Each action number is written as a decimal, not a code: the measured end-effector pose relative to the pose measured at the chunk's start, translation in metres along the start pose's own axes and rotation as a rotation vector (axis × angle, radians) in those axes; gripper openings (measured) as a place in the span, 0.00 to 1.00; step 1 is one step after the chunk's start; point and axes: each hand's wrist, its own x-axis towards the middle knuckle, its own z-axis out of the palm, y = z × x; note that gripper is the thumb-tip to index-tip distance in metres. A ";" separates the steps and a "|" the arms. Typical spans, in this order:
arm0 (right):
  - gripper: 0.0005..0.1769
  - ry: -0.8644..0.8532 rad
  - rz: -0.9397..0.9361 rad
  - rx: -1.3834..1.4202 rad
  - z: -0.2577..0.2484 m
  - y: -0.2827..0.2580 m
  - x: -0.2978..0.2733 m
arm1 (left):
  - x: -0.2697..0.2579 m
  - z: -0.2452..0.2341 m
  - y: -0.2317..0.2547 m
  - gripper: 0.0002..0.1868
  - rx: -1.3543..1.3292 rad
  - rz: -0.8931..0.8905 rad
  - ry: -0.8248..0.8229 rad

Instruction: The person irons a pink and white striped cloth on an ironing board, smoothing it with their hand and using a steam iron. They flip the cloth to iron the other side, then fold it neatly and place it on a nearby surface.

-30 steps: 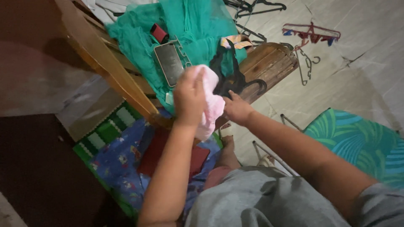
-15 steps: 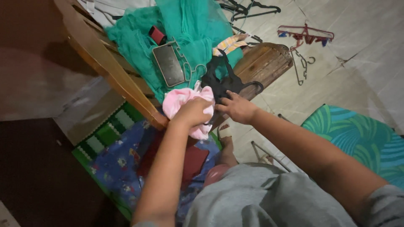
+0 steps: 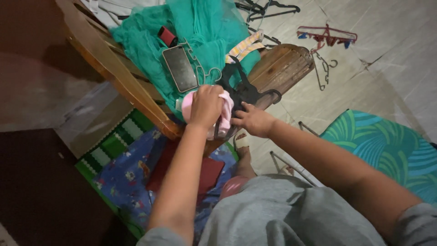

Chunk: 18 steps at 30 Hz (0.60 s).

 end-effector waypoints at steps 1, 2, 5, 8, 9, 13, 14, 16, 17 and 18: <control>0.30 -0.010 0.012 0.016 -0.001 -0.001 0.002 | 0.001 -0.006 -0.001 0.07 -0.069 -0.016 -0.024; 0.30 -0.008 0.009 0.017 0.003 -0.001 0.004 | -0.002 -0.018 0.000 0.07 -0.066 -0.016 -0.024; 0.30 -0.009 -0.008 -0.027 0.009 0.002 0.004 | -0.012 -0.050 0.008 0.12 -0.260 -0.354 -0.189; 0.32 -0.004 0.001 -0.016 0.010 0.003 0.008 | -0.021 -0.077 0.007 0.12 -0.311 -0.475 -0.007; 0.30 -0.027 0.023 -0.006 0.009 0.002 0.010 | -0.024 -0.081 0.001 0.13 -0.389 -0.403 0.188; 0.31 0.007 0.047 0.037 0.021 0.006 0.013 | -0.025 -0.110 -0.005 0.08 -0.663 -0.178 0.663; 0.31 0.006 0.043 0.037 0.015 0.003 0.014 | -0.022 -0.130 0.006 0.08 -0.660 -0.179 0.665; 0.28 -0.250 0.075 -0.090 0.003 -0.006 0.014 | -0.017 -0.170 0.029 0.09 -0.803 -0.112 0.821; 0.28 -0.252 0.073 -0.091 0.003 -0.008 0.011 | -0.018 -0.187 0.037 0.09 -0.803 -0.115 0.824; 0.27 -0.264 0.070 -0.142 0.003 -0.010 0.007 | -0.020 -0.203 0.045 0.08 -0.873 -0.076 0.824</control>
